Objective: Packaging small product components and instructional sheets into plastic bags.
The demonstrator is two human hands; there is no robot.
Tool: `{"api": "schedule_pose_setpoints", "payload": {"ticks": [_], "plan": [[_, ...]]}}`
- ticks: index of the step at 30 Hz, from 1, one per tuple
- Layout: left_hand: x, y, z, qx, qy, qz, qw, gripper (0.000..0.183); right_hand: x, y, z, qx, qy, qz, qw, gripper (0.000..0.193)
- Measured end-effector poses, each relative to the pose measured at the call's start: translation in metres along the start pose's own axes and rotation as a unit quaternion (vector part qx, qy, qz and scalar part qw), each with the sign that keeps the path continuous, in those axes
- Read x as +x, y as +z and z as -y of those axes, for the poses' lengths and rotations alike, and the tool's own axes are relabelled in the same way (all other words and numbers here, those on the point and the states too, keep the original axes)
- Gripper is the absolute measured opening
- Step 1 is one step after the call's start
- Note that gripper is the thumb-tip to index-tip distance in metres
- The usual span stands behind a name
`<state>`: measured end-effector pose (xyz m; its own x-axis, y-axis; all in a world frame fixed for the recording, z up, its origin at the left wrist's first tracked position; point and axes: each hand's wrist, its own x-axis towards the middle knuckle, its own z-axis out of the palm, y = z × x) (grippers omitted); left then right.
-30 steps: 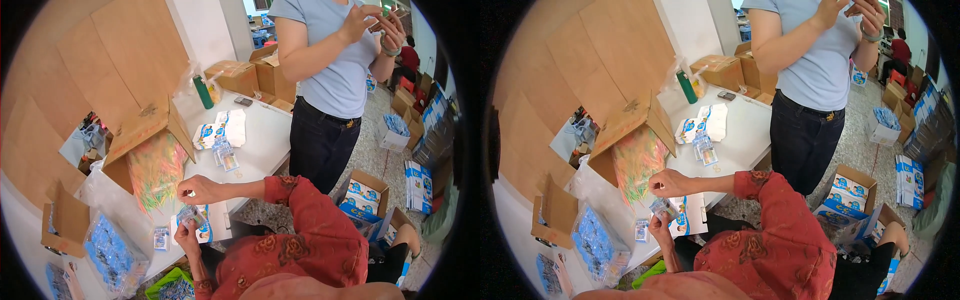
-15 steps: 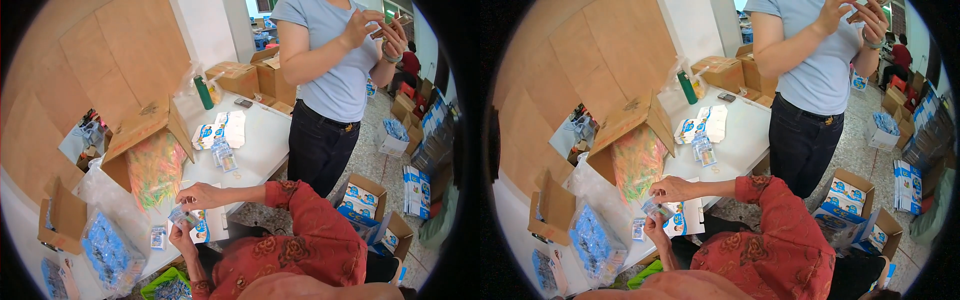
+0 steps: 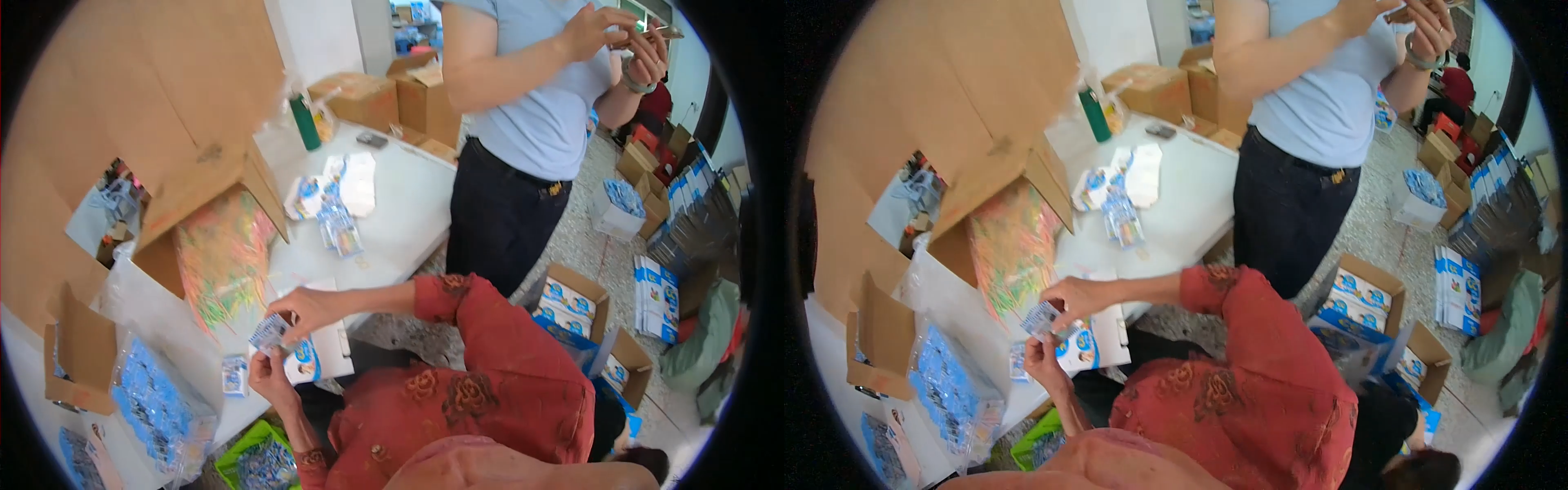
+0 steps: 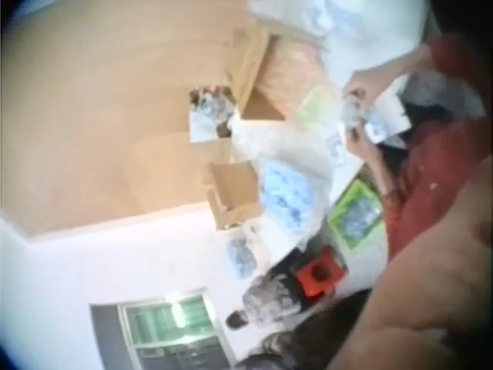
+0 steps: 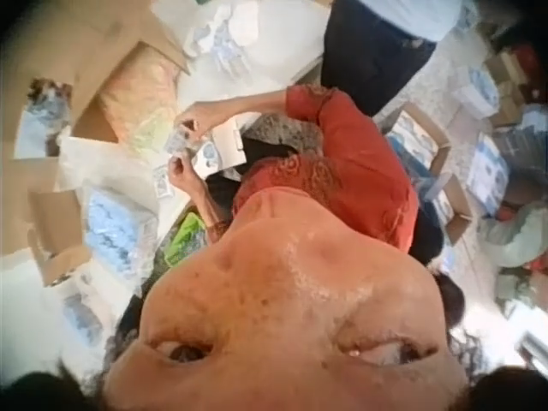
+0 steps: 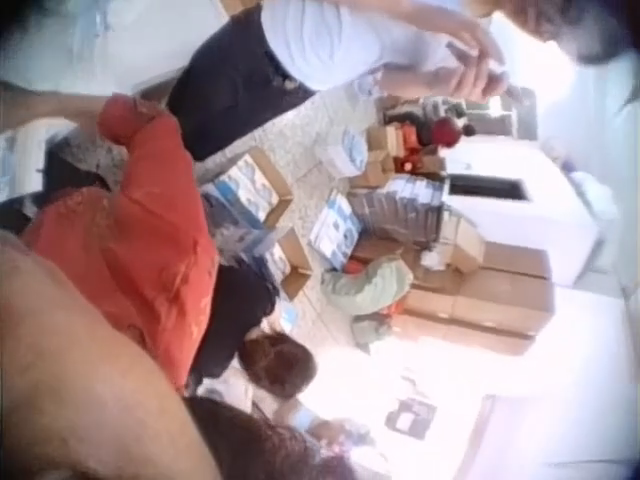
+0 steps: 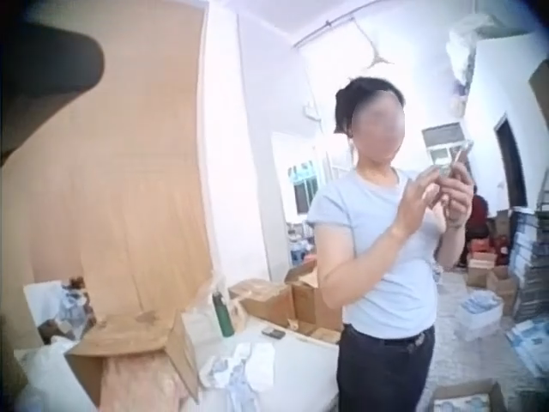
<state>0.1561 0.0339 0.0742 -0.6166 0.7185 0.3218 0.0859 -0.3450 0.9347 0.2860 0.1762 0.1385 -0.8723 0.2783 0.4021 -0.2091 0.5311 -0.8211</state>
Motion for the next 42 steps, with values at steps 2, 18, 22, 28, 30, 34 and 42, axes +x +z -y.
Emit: {"api": "schedule_pose_setpoints", "payload": {"ticks": [2, 18, 22, 28, 30, 34, 42], "plan": [[-0.002, -0.004, -0.006, 0.043, 0.012, -0.002, 0.999, 0.008, 0.004, 0.003, 0.001, -0.019, 0.042, 0.024, 0.999, 0.029], [-0.012, -0.002, -0.007, 0.006, -0.094, 0.018, 0.995, 0.014, 0.010, 0.023, -0.021, -0.051, 0.064, 0.060, 0.995, 0.024], [-0.012, -0.016, 0.005, 0.120, -0.146, 0.062, 0.980, 0.013, 0.005, 0.033, -0.038, 0.064, 0.131, 0.052, 0.988, 0.023], [-0.006, -0.011, 0.026, 0.093, -0.134, 0.028, 0.986, 0.018, 0.002, 0.028, -0.057, 0.103, 0.176, 0.057, 0.977, 0.026], [-0.004, -0.014, 0.031, 0.121, -0.166, 0.078, 0.976, 0.021, -0.003, 0.017, -0.074, 0.039, 0.165, 0.060, 0.984, 0.026], [0.000, -0.019, 0.041, 0.028, -0.152, 0.035, 0.987, 0.024, -0.014, -0.053, -0.107, -0.010, 0.173, -0.054, 0.983, 0.028], [0.015, -0.064, 0.036, 0.237, -0.100, -0.058, 0.965, 0.016, -0.065, -0.138, -0.198, -0.206, 0.214, -0.228, 0.927, 0.027]]}}
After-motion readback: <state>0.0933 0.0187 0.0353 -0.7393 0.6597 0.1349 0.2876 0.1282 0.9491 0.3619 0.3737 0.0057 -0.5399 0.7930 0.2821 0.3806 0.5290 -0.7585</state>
